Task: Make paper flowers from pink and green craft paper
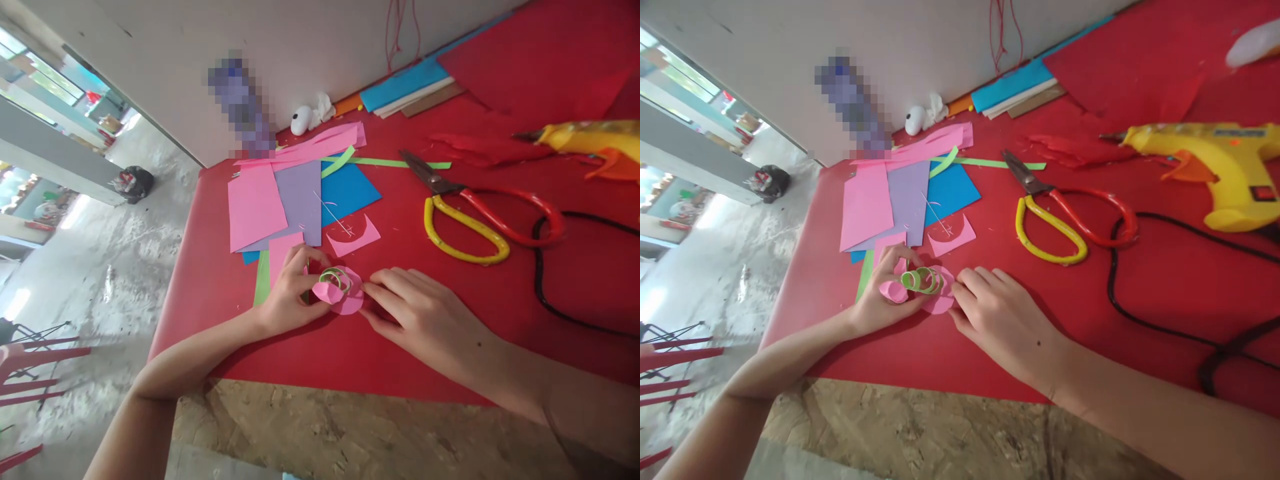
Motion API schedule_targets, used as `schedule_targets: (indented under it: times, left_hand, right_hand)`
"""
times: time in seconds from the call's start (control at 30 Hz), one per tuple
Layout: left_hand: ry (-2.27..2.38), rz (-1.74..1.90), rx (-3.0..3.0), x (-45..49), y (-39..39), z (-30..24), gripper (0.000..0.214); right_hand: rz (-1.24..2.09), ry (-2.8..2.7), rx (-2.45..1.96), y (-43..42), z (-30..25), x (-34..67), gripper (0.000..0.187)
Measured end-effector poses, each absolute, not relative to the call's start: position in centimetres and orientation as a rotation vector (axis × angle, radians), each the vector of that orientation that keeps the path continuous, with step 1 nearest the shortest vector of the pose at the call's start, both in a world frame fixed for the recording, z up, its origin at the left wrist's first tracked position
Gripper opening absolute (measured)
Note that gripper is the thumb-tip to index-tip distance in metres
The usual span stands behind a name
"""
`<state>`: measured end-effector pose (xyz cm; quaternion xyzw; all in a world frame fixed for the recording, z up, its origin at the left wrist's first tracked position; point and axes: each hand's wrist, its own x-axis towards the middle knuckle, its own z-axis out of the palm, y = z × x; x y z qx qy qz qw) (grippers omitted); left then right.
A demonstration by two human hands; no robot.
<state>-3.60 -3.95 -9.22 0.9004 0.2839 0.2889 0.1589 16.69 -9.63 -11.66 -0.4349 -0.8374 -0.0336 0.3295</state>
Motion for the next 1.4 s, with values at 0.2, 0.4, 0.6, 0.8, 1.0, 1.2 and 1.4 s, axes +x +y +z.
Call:
schedule_targets:
  times: [0.2,0.4,0.6,0.8,1.0,1.2,1.4]
  left_hand:
    - [0.813,0.848,2.578,-3.68,-3.89,-9.43,0.011]
    - [0.794,0.871,2.597,-3.69,-3.83,-9.71,0.002]
    - [0.801,0.864,2.587,-3.78,-3.88,-9.58,0.002]
    - [0.789,0.857,2.582,-3.68,-3.78,-9.63,0.004]
    - [0.802,0.860,2.570,-3.80,-3.79,-9.68,0.008]
    - [0.804,0.851,2.574,-3.74,-3.87,-9.45,0.006]
    - [0.808,0.838,2.565,-3.79,-3.79,-9.58,0.007]
  right_hand:
    - [-0.089,-2.164,-1.129,-9.55,-11.80,16.69,0.016]
    - [-0.104,-2.155,-1.109,-9.48,-11.89,16.70,0.018]
    - [-0.112,-2.154,-1.101,-9.46,-12.03,16.76,0.018]
    - [-0.109,-2.164,-1.101,-9.46,-11.82,16.73,0.018]
    - [-0.105,-2.167,-1.098,-9.51,-11.81,16.68,0.018]
    - [-0.108,-2.171,-1.095,-9.52,-11.86,16.75,0.017]
    - [-0.107,-2.174,-1.092,-9.44,-11.79,16.77,0.016]
